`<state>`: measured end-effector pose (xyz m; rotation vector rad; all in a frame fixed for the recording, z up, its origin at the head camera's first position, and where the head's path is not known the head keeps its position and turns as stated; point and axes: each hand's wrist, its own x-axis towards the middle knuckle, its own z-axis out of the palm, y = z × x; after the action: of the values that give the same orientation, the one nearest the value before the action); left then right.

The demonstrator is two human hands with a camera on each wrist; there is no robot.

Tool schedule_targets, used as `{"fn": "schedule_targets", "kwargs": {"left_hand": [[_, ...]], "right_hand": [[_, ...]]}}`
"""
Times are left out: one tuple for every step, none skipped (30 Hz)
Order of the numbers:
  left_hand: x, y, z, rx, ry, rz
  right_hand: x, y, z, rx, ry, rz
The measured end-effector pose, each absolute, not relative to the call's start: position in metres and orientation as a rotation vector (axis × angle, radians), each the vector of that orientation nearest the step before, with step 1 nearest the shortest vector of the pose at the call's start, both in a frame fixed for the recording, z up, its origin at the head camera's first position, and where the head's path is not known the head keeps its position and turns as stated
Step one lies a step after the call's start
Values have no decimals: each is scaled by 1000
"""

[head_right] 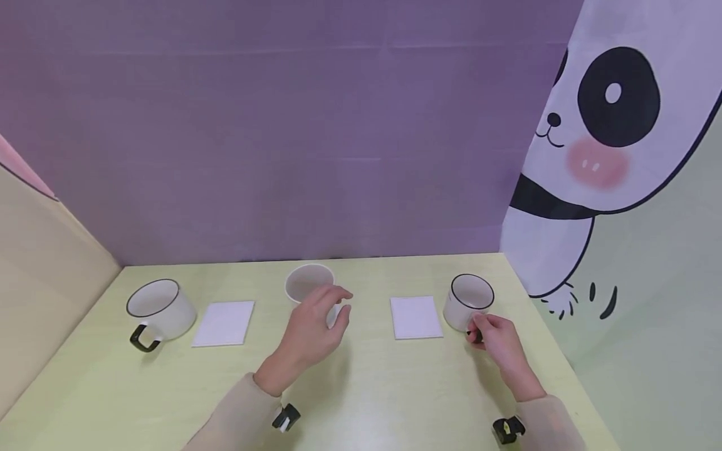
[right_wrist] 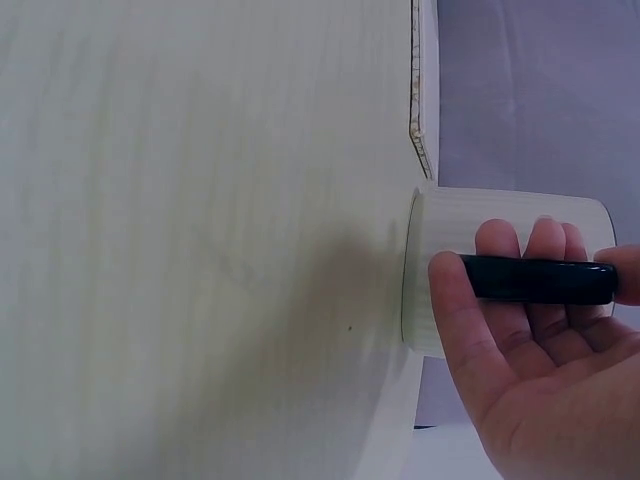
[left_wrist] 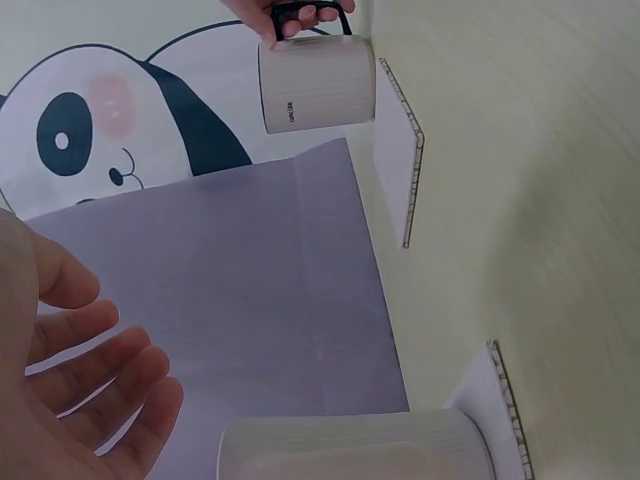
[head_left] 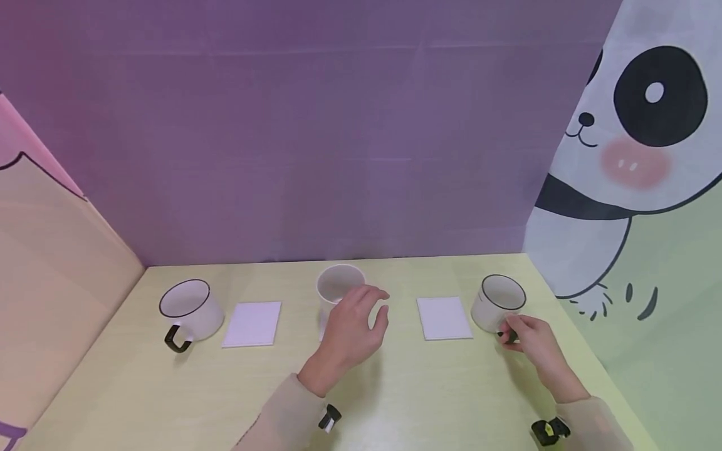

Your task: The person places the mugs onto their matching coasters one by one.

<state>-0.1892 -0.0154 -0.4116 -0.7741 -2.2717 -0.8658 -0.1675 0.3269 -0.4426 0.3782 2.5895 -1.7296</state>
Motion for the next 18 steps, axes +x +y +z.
{"fn": "schedule_targets", "kwargs": {"left_hand": [[-189,-15,-412,-777,-2276,-870],[-189,-15,-412,-782,-2279,-875],[-189,-15,-412,-786,-2281,-878],[-189,-14,-413,-791,-2286,-883],[-189,-14,-413,-795,-2293,-888],[-189,-13,-413,-799,-2299,-895],[-189,-12,-413,-799,-2305,-901],[-189,-11,-414,-799,-2311,-905],[-189,-10,-414,-798,-2318,-914],[-189,-9,-414,-800,-2326,-920],[-189,-8,-414,-802,-2333,-924],[-188,-7,-415,-805,-2338,-928],[-188,-7,-415,-807,-2344,-931],[-188,-6,-415,-810,-2349,-931],[-188,-5,-415,-813,-2353,-929],[-188,-4,-416,-816,-2354,-923],[-189,-4,-416,-818,-2357,-917],[-189,-3,-416,-819,-2363,-913]], "right_hand": [[-167,326,-442,379,2589,-1732],[-167,326,-442,380,2591,-1730],[-169,325,-442,375,2592,-1733],[-168,325,-441,376,2596,-1730],[-167,325,-441,377,2599,-1728],[-167,325,-440,378,2603,-1726],[-166,325,-440,379,2606,-1722],[-166,325,-440,378,2608,-1719],[-166,325,-440,378,2608,-1719],[-166,325,-440,380,2610,-1717],[-166,325,-440,382,2610,-1715],[-166,325,-440,385,2611,-1713],[-166,325,-440,387,2610,-1712],[-167,325,-441,389,2609,-1711],[-167,325,-441,390,2610,-1711],[-167,325,-442,392,2609,-1710],[-168,325,-442,391,2608,-1710],[-168,325,-442,392,2608,-1710]]}}
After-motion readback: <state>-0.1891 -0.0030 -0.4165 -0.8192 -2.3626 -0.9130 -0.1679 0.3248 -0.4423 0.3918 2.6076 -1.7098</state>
